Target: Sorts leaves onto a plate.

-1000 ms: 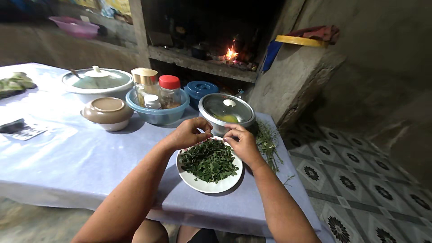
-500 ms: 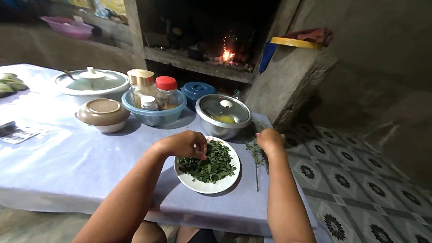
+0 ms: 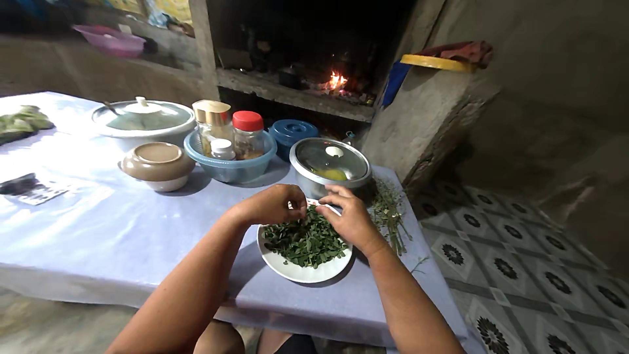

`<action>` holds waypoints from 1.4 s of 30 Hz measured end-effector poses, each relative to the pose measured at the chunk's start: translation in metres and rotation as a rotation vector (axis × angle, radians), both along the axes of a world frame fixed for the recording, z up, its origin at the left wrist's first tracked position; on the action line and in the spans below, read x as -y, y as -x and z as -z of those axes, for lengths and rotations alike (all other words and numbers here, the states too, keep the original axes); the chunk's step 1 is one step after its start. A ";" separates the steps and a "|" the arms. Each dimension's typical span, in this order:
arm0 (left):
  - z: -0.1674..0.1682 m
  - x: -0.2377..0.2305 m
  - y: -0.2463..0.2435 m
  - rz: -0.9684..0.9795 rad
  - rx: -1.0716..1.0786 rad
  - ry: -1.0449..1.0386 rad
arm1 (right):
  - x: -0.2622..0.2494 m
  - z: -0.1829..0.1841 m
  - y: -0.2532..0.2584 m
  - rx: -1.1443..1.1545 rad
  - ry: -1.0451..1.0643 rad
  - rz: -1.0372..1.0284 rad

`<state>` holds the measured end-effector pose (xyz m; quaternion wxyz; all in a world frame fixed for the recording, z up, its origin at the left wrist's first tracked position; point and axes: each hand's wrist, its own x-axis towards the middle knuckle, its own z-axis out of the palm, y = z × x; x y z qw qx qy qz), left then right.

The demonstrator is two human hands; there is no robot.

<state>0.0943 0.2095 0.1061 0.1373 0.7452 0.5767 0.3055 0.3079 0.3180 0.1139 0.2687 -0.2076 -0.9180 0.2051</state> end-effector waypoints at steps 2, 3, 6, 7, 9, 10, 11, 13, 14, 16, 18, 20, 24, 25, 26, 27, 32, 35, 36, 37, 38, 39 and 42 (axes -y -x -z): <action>0.001 -0.001 -0.001 0.006 0.005 -0.028 | 0.004 0.007 0.005 -0.011 0.035 -0.064; 0.001 -0.001 -0.001 0.010 0.008 -0.036 | 0.006 0.009 0.007 -0.014 0.044 -0.086; 0.002 -0.002 -0.002 0.010 0.020 -0.063 | 0.011 0.013 0.010 -0.055 0.043 -0.100; 0.002 -0.002 -0.003 0.007 0.030 -0.074 | 0.012 0.013 0.011 -0.082 0.055 -0.095; 0.001 0.000 -0.004 -0.009 0.081 -0.091 | 0.012 0.012 0.010 -0.172 0.105 -0.094; 0.000 0.001 -0.004 -0.019 0.108 -0.085 | 0.012 0.011 0.010 -0.222 0.133 -0.094; -0.001 0.002 -0.004 -0.024 0.127 -0.078 | 0.011 0.010 0.009 -0.260 0.161 -0.091; -0.001 0.003 -0.004 -0.024 0.157 -0.049 | 0.009 0.008 0.009 -0.309 0.212 -0.082; 0.000 0.002 -0.004 -0.023 0.169 -0.038 | 0.008 0.008 0.009 -0.328 0.231 -0.082; 0.002 -0.002 -0.005 -0.016 0.160 -0.034 | 0.007 0.010 0.009 -0.350 0.261 -0.088; 0.004 -0.003 -0.005 -0.010 0.131 -0.063 | 0.008 0.010 0.010 -0.349 0.276 -0.085; 0.005 -0.004 -0.004 -0.006 0.127 -0.091 | 0.009 0.010 0.010 -0.346 0.275 -0.081; 0.002 0.000 -0.005 -0.020 0.160 -0.100 | 0.009 0.010 0.010 -0.351 0.283 -0.106; 0.001 0.000 -0.006 -0.028 0.161 -0.104 | 0.009 0.011 0.010 -0.354 0.291 -0.119; 0.001 0.000 -0.006 -0.032 0.162 -0.108 | 0.009 0.011 0.010 -0.352 0.305 -0.129; 0.002 0.000 -0.006 -0.031 0.160 -0.113 | 0.008 0.012 0.011 -0.345 0.316 -0.132; 0.005 -0.003 -0.004 -0.014 0.137 -0.135 | 0.011 0.018 0.015 -0.331 0.219 -0.126; 0.006 -0.004 -0.003 0.000 0.124 -0.134 | 0.014 0.021 0.016 -0.328 0.189 -0.120; 0.006 -0.004 -0.003 0.002 0.121 -0.133 | 0.014 0.020 0.016 -0.326 0.190 -0.124; 0.006 -0.004 -0.002 0.004 0.117 -0.129 | 0.015 0.020 0.016 -0.322 0.189 -0.126; 0.006 -0.004 -0.002 0.003 0.110 -0.122 | 0.015 0.019 0.015 -0.316 0.189 -0.126; 0.005 -0.004 -0.002 0.000 0.104 -0.107 | 0.014 0.018 0.014 -0.312 0.188 -0.126; 0.003 -0.002 0.000 -0.019 0.081 -0.077 | 0.011 0.016 0.012 -0.323 0.168 -0.104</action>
